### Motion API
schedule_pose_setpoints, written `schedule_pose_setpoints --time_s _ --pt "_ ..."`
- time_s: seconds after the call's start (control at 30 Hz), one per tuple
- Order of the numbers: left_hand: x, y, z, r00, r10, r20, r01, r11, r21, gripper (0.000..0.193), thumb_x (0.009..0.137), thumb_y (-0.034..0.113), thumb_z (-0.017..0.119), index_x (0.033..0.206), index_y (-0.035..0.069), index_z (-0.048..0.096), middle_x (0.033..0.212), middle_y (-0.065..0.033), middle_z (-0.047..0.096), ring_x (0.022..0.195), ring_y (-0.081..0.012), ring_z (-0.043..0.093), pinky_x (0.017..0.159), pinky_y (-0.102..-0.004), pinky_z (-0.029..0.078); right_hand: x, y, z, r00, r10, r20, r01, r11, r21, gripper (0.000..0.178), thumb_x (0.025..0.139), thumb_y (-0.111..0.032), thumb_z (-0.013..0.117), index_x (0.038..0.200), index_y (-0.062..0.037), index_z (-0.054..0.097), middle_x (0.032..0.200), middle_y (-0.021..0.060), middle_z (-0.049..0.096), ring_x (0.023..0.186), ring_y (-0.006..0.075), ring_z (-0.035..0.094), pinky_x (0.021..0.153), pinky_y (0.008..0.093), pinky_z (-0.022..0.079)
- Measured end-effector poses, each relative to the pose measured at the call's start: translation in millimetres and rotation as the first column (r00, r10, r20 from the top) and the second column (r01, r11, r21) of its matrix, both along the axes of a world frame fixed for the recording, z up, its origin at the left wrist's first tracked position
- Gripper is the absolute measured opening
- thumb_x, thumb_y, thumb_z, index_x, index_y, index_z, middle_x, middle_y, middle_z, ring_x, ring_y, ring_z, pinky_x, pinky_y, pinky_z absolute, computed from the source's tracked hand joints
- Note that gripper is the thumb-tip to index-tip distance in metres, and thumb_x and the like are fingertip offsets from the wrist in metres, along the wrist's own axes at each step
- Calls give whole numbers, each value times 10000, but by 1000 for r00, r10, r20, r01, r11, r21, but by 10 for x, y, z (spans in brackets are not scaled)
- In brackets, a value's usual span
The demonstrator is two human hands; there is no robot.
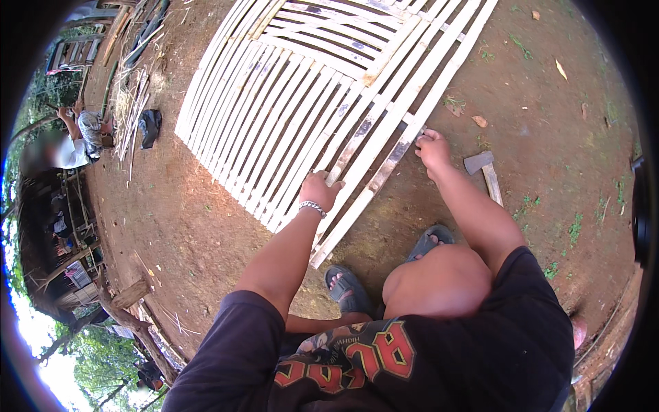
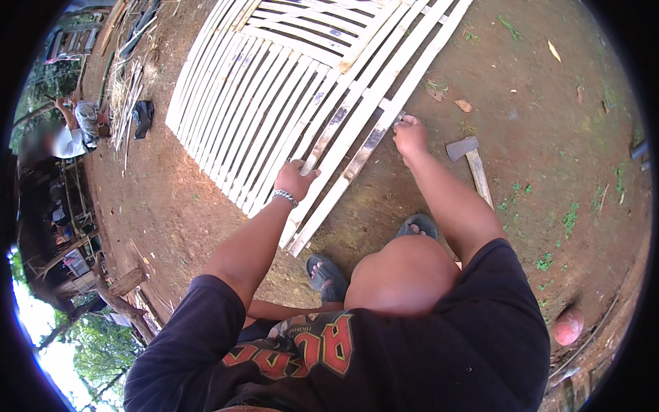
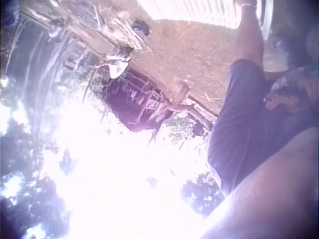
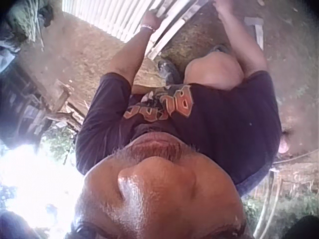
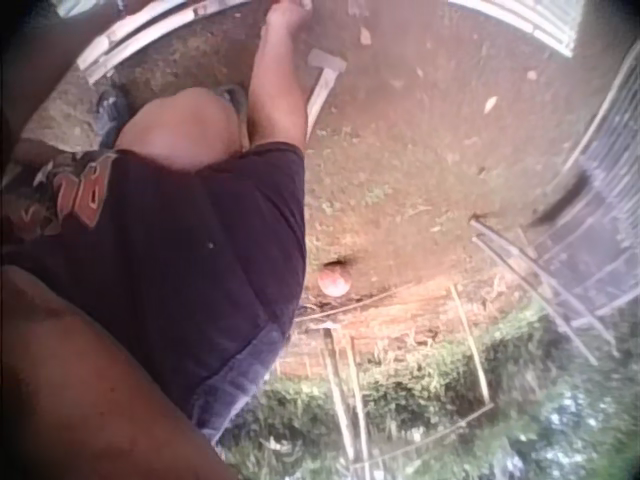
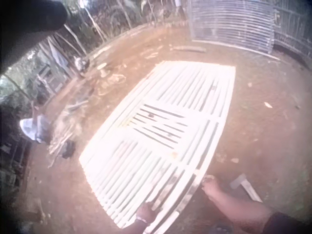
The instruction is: The person assembles a bamboo structure by hammering nails into a bamboo frame. They use a hammer to secure the bamboo slats to the frame, occasionally adjusting the position of the slats and the frame itself.
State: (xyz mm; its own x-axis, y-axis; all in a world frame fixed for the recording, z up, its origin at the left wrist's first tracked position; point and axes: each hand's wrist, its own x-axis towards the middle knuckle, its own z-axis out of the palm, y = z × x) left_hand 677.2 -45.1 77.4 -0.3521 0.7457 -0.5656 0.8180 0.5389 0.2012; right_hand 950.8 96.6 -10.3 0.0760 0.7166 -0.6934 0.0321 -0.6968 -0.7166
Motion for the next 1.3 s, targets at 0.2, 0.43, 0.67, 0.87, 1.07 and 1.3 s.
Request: schedule_pose_setpoints --time_s 0.2,0.43,0.67,0.87,1.07,1.3 --pt "-38 -8 60 1000 11 18 -11 1000 9 693 833 535 815 1242 -15 707 1224 -261 703 1134 -364 687 1016 -449 539 -7 -28 -216 996 -88 -23 88 996 10 347 991 -48 591 1331 21 575 1141 106 695 931 174 671 758 318 579" --pt "-82 4 465 999 18 41 -20 999 40 676 781 547 857 1105 -35 745 984 -208 754 910 -316 736 851 -403 578 -26 55 -326 969 -172 -175 176 984 12 370 980 -24 610 1341 -15 530 1030 74 691 850 149 645 726 302 562" --pt "-1 59 813 1000 24 10 -25 999 39 536 842 547 808 822 20 713 655 -99 665 613 -209 626 637 -387 531 -90 -32 -955 972 37 233 -102 956 274 456 908 -111 727 1339 -9 618 1055 145 717 992 286 693 900 357 550" --pt "29 30 936 991 125 55 -130 988 81 491 875 474 811 900 -13 754 651 -59 664 586 -119 582 567 -318 486 -591 308 -990 965 110 -239 -17 932 362 521 923 -178 749 1388 0 594 1360 201 619 1275 295 606 1088 414 493" --pt "23 26 983 986 160 43 -163 985 53 407 899 396 815 964 -5 787 668 -31 675 596 -79 557 558 -292 467 -1356 820 -1211 847 285 -450 -129 930 346 528 942 -216 733 1404 -11 582 1379 199 611 1297 309 590 1104 434 477" --pt "139 52 1050 983 179 27 -180 983 44 407 901 394 818 964 -7 784 659 -18 663 579 -68 515 549 -280 441 -1592 947 -1265 921 389 20 -364 841 401 530 947 -240 726 1411 -27 582 1392 189 606 1313 315 574 1121 444 452"
